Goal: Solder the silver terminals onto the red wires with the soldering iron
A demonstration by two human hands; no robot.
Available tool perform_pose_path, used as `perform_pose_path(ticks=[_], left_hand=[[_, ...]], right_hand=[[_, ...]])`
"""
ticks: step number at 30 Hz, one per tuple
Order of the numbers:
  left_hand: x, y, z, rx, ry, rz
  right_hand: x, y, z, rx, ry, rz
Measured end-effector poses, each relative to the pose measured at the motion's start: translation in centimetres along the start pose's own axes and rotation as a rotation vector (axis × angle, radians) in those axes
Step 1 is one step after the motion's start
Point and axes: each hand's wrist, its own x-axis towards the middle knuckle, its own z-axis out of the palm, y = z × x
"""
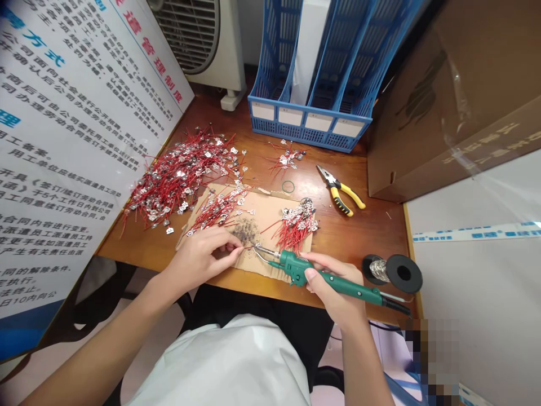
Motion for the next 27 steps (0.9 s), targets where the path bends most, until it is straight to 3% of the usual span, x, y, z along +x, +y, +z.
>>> perform_pose_path(ticks=[15, 27], left_hand=[[-0.05, -0.05, 0.10, -0.005, -0.003, -0.008], [-0.30, -0.07, 0.00, 0.031, -0.001, -0.001]], right_hand=[[-0.16, 0.39, -0.02, 0.027, 0.008, -0.019], [0.28, 0.34, 0.76, 0.384, 0.158, 0.014]])
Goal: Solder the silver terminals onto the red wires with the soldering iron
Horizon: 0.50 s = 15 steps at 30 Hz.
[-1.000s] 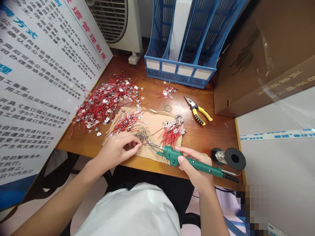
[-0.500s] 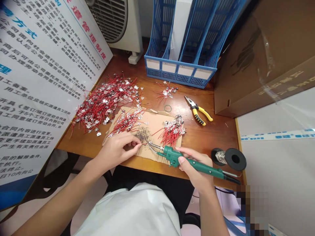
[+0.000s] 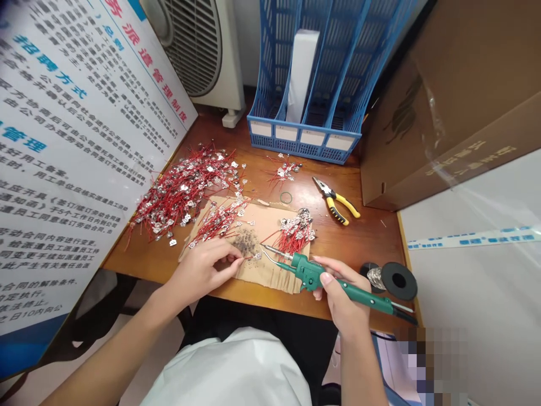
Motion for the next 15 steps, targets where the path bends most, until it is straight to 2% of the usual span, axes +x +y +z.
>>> perform_pose_path(ticks=[10, 15], left_hand=[[-0.05, 0.21, -0.18, 0.040, 0.008, -0.004], [-0.10, 0.34, -0.25, 0.054, 0.013, -0.006]], right_hand=[[0.52, 0.39, -0.16, 0.081, 0.018, -0.028], [0.85, 0.45, 0.15, 0.195, 0.100, -0.005]])
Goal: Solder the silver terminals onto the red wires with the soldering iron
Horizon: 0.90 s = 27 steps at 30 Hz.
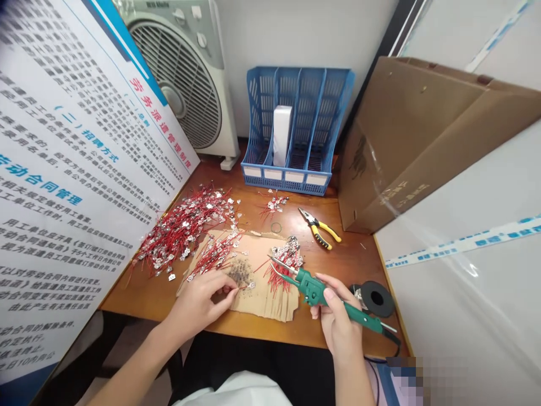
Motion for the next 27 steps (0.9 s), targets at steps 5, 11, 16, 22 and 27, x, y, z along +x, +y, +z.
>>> perform_pose_path(ticks=[5, 11, 16, 22, 27], left_hand=[[-0.1, 0.2, -0.1, 0.046, 0.040, 0.020], [-0.3, 0.3, 0.1, 0.085, 0.107, 0.020], [-0.4, 0.1, 0.1, 0.103, 0.166, 0.022], [-0.6, -0.2, 0.2, 0.086, 0.211, 0.058], [-0.9, 0.3, 0.5, 0.079, 0.257, 0.087]], right_hand=[[0.8, 0.9, -0.3, 0.085, 0.090, -0.022], [1.1, 1.2, -0.6, 0.098, 0.092, -0.010], [1.1, 1.3, -0.7, 0.110, 0.096, 0.004], [1.5, 1.6, -1.1, 0.132, 0.111, 0.011], [1.5, 1.6, -1.1, 0.146, 0.119, 0.015]])
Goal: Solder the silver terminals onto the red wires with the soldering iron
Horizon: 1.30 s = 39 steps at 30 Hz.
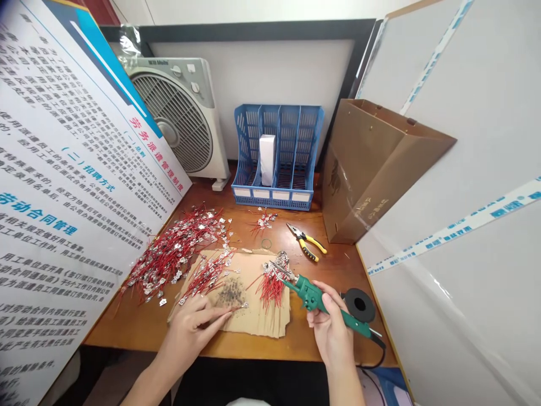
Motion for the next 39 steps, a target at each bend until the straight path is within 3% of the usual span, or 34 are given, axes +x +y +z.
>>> perform_pose_path(ticks=[10, 17, 19, 23, 25, 29, 35, 39], left_hand=[[0.2, 1.3, 0.4, -0.150, 0.089, -0.064], [4.9, 2.8, 3.7, -0.173, 0.193, -0.181], [6.4, 3.2, 4.9, -0.141, 0.169, -0.209], [7.1, 4.2, 5.8, -0.104, -0.023, -0.178], [6.1, 4.5, 4.9, -0.157, -0.035, -0.188], [2.9, 3.6, 1.5, -0.245, -0.027, -0.230], [-0.6, -0.5, -4.0, -0.109, 0.024, -0.363], [-0.5, -2.9, -5.5, -0.020, 0.042, -0.426]], right_hand=[[0.0, 0.2, 0.2, 0.042, 0.036, -0.017], [0.1, -0.1, 0.5, 0.061, 0.038, -0.009], [0.2, -0.3, 0.4, 0.061, 0.037, -0.001], [0.5, -0.4, -0.1, 0.048, -0.007, 0.026], [0.6, -0.4, 0.0, 0.036, -0.021, 0.037], [0.3, -0.8, 0.7, 0.068, 0.083, 0.052], [-0.1, -1.2, 0.8, 0.035, 0.014, 0.128], [-0.2, -0.9, 0.3, -0.034, -0.016, 0.086]])
